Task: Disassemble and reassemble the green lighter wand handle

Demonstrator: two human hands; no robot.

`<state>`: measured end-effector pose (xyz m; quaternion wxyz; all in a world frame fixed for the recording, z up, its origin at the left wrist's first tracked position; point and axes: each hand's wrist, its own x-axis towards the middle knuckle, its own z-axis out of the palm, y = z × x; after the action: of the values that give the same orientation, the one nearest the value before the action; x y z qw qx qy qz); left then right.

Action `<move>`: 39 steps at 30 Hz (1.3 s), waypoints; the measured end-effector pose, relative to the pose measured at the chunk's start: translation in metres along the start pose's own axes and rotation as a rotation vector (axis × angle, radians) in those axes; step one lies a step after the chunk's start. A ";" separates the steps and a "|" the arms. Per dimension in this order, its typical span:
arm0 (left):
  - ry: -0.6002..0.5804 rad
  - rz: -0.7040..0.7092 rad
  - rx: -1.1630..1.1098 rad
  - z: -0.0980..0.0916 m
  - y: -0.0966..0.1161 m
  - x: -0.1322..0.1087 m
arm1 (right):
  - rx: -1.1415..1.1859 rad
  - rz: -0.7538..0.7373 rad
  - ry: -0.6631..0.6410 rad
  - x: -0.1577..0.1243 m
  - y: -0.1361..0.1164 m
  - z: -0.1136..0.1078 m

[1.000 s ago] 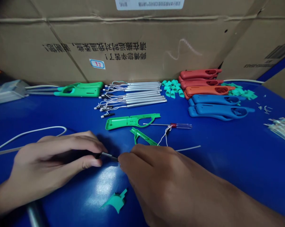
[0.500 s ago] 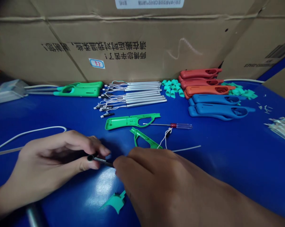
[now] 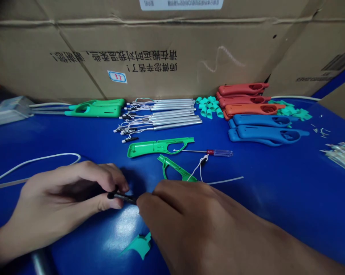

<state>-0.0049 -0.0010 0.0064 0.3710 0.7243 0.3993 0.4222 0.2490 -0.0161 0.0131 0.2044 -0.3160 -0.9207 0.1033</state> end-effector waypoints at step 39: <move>-0.039 0.172 0.075 0.011 0.013 -0.002 | 0.033 -0.111 -0.165 0.020 -0.001 -0.008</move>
<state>0.0076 -0.0103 0.0136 0.3136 0.7774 0.3439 0.4230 0.2375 -0.0039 0.0266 0.1387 -0.2517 -0.9486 0.1327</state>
